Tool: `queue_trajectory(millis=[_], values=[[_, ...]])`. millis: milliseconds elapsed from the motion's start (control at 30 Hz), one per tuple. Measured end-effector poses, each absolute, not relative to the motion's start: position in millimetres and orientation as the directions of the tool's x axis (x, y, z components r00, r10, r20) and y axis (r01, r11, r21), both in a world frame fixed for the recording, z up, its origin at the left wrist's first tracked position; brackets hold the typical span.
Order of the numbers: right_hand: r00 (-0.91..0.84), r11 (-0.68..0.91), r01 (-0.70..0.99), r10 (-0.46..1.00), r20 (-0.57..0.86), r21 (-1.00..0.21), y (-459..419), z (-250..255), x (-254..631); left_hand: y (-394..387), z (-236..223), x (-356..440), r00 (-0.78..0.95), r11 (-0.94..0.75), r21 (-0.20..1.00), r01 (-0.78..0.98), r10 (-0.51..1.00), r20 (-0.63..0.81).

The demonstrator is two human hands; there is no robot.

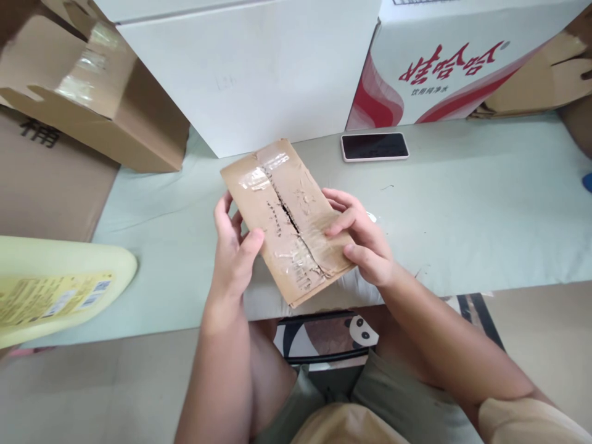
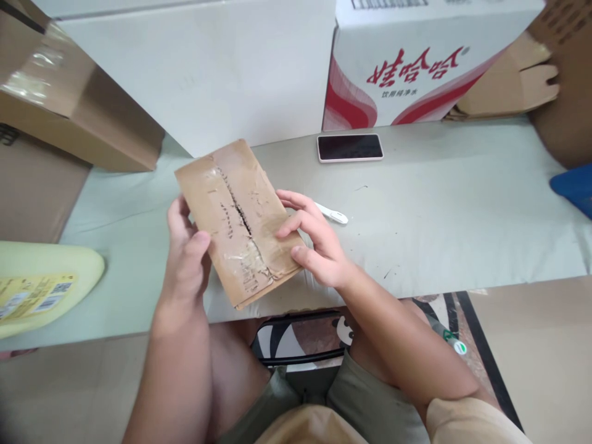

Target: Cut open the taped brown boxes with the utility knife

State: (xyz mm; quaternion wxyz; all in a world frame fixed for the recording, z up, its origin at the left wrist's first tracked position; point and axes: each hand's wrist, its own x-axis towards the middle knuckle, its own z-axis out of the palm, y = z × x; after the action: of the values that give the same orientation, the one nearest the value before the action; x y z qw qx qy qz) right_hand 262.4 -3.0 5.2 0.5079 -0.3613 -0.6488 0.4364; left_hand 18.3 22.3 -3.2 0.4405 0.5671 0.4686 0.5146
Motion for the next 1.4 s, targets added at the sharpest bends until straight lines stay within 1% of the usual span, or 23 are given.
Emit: queue_trajectory(millis=[67, 133, 200, 233, 267, 300, 367, 433, 500, 567, 600, 700, 767, 800, 867, 933, 967, 1033, 1100, 1167, 1233, 1333, 1400], values=[[-0.243, 0.364, -0.002, 0.903, 0.353, -0.931, -4, 5, 264, 25, -5, 13, -0.014, -0.237, 0.967, 0.097, 0.971, 0.240], [-0.282, 0.377, -0.068, 0.881, 0.380, -0.924, -6, 4, 265, 26, -6, 8, -0.060, -0.286, 0.950, 0.127, 0.954, 0.295], [-0.320, 0.380, -0.116, 0.860, 0.397, -0.918, -6, 4, 267, 27, -5, 3, -0.091, -0.296, 0.940, 0.167, 0.945, 0.314], [-0.312, 0.378, -0.109, 0.865, 0.393, -0.919, -5, 4, 268, 26, -4, 2, -0.095, -0.283, 0.941, 0.188, 0.948, 0.304], [-0.274, 0.370, -0.065, 0.887, 0.373, -0.927, -3, 4, 269, 26, -2, 1, -0.091, -0.262, 0.943, 0.205, 0.954, 0.285], [-0.197, 0.350, 0.022, 0.920, 0.340, -0.936, 0, 4, 272, 25, 0, 2, -0.084, -0.241, 0.946, 0.218, 0.961, 0.264], [0.034, 0.240, 0.300, 0.965, 0.261, -0.923, 7, 2, 278, 25, 3, 5, -0.078, -0.205, 0.953, 0.223, 0.971, 0.227], [0.217, 0.073, 0.566, 0.948, 0.234, -0.821, 15, -2, 286, 25, 5, 8, -0.089, -0.195, 0.960, 0.200, 0.972, 0.216], [0.240, -0.009, 0.736, 0.939, 0.248, -0.677, 22, -8, 294, 26, 5, 10, -0.105, -0.204, 0.965, 0.166, 0.969, 0.223], [0.193, -0.033, 0.832, 0.953, 0.233, -0.553, 26, -16, 299, 28, 4, 10, -0.109, -0.222, 0.965, 0.143, 0.965, 0.238], [0.172, -0.049, 0.865, 0.964, 0.202, -0.500, 27, -19, 300, 28, 4, 10, -0.110, -0.229, 0.964, 0.138, 0.963, 0.244], [0.160, -0.133, 0.923, 0.986, 0.045, -0.361, 29, -22, 299, 29, 4, 10, -0.100, -0.234, 0.965, 0.119, 0.964, 0.246], [0.152, -0.155, 0.940, 0.988, -0.032, -0.304, 29, -18, 296, 28, 4, 12, -0.097, -0.233, 0.967, 0.103, 0.965, 0.243], [0.152, -0.161, 0.939, 0.987, -0.054, -0.304, 29, -14, 294, 27, 4, 13, -0.097, -0.231, 0.968, 0.100, 0.966, 0.241], [0.177, -0.187, 0.910, 0.982, -0.062, -0.370, 28, -3, 292, 25, 2, 18, -0.087, -0.229, 0.968, 0.105, 0.967, 0.238], [0.213, -0.186, 0.836, 0.977, -0.009, -0.516, 23, 13, 292, 24, 1, 24, -0.061, -0.231, 0.966, 0.120, 0.969, 0.239], [0.217, -0.146, 0.782, 0.975, 0.044, -0.606, 19, 22, 292, 23, 0, 27, -0.046, -0.237, 0.963, 0.128, 0.968, 0.245], [0.178, 0.011, 0.640, 0.970, 0.163, -0.768, 6, 45, 290, 23, 0, 32, -0.026, -0.243, 0.960, 0.140, 0.968, 0.249], [0.099, 0.152, 0.476, 0.969, 0.225, -0.866, -11, 70, 286, 22, 2, 35, -0.026, -0.252, 0.957, 0.145, 0.966, 0.258], [0.007, 0.215, 0.368, 0.972, 0.234, -0.905, -26, 91, 278, 22, 4, 36, -0.040, -0.246, 0.957, 0.153, 0.966, 0.255], [-0.072, 0.219, 0.317, 0.976, 0.206, -0.923, -36, 104, 271, 20, 6, 37, -0.052, -0.217, 0.963, 0.161, 0.972, 0.228], [-0.171, 0.200, 0.290, 0.973, 0.155, -0.936, -38, 107, 262, 18, 8, 37, -0.049, -0.164, 0.976, 0.144, 0.984, 0.173], [-0.232, 0.206, 0.306, 0.963, 0.137, -0.929, -36, 104, 258, 17, 7, 37, -0.051, -0.177, 0.976, 0.130, 0.982, 0.184]])
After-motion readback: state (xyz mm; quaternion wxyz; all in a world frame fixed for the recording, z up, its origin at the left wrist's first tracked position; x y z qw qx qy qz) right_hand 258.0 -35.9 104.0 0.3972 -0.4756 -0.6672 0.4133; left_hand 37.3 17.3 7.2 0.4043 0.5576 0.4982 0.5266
